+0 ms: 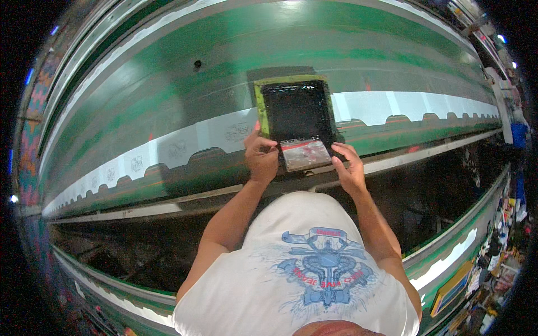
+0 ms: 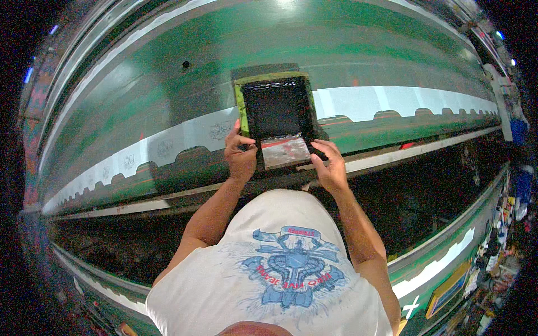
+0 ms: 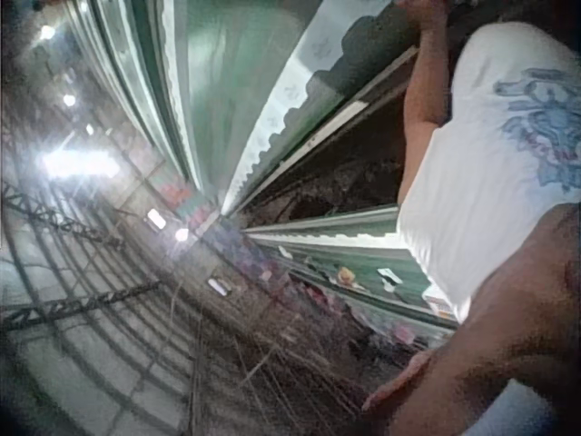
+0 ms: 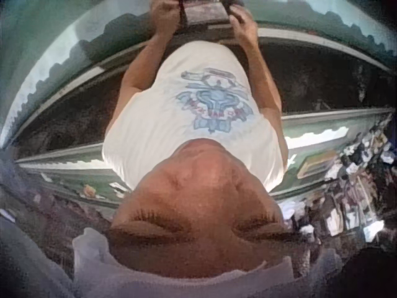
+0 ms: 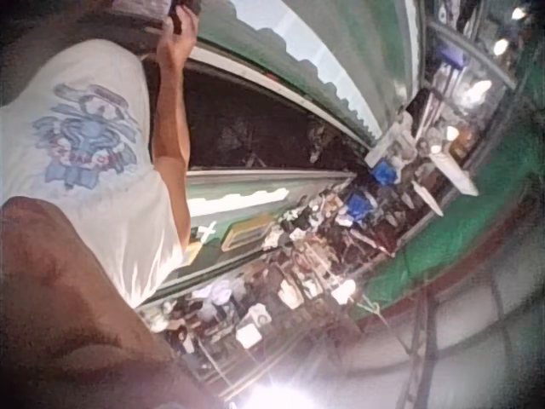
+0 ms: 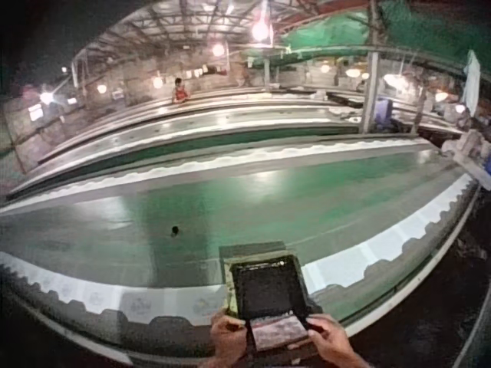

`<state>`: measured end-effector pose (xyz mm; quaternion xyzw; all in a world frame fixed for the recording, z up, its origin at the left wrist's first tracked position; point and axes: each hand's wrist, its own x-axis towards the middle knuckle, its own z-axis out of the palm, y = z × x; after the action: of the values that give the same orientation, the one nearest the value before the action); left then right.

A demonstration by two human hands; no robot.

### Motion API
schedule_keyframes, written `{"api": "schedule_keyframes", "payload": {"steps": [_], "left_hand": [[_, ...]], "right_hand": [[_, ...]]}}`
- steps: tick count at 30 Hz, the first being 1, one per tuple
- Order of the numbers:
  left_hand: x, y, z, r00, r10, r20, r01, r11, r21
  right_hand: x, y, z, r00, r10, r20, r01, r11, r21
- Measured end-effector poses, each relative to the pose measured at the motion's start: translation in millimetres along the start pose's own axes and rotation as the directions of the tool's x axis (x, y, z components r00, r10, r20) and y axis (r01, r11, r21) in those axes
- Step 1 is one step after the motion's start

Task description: The person holds a screen printing frame and uses a squeegee to spread ink across the mesh. They repeatedly pull the squeegee across the screen to distribute the ink evenly over the stencil area.

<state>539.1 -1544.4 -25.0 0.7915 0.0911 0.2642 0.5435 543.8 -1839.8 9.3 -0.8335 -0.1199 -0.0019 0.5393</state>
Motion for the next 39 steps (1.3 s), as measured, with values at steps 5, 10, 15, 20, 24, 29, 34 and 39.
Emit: {"api": "schedule_keyframes", "payload": {"steps": [5, 10, 15, 20, 24, 29, 34, 39], "left_hand": [[-13.3, 1.6, 45.1, 0.999, -0.043, -0.007, 0.043, 0.999, 0.002], [-16.3, -1.5, 54.3, 0.991, -0.131, 0.034, 0.131, 0.991, 0.003], [-14.7, -1.4, 52.8, 0.989, -0.143, 0.038, 0.140, 0.987, 0.077], [-12.2, 4.1, 56.6, 0.984, -0.176, 0.020, 0.174, 0.982, 0.066], [-14.7, -0.4, 57.1, 0.985, -0.170, 0.019, 0.169, 0.984, 0.052], [-13.8, 0.0, 58.3, 0.984, -0.179, 0.014, 0.179, 0.984, 0.018], [-14.1, 1.4, 59.6, 0.982, -0.186, 0.039, 0.186, 0.983, 0.012], [-16.8, -1.1, 59.3, 0.984, -0.173, 0.042, 0.172, 0.985, 0.021]], "right_hand": [[7.9, 22.7, -40.1, 0.984, -0.178, -0.020, 0.172, 0.972, -0.157], [20.8, 1.8, -55.9, 0.925, -0.331, 0.185, 0.372, 0.889, -0.268], [40.6, -24.5, -40.9, 0.803, -0.429, 0.414, 0.571, 0.754, -0.325], [68.8, -23.4, -29.6, 0.698, -0.386, 0.603, 0.673, 0.643, -0.366], [109.1, -46.0, -37.6, 0.653, -0.244, 0.717, 0.631, 0.700, -0.335], [184.3, -50.4, -24.9, 0.577, -0.360, 0.733, 0.736, 0.618, -0.276], [230.3, -13.7, 2.1, 0.773, -0.320, 0.548, 0.584, 0.695, -0.419], [210.5, -13.4, 4.9, 0.760, -0.327, 0.562, 0.616, 0.640, -0.460]]}}
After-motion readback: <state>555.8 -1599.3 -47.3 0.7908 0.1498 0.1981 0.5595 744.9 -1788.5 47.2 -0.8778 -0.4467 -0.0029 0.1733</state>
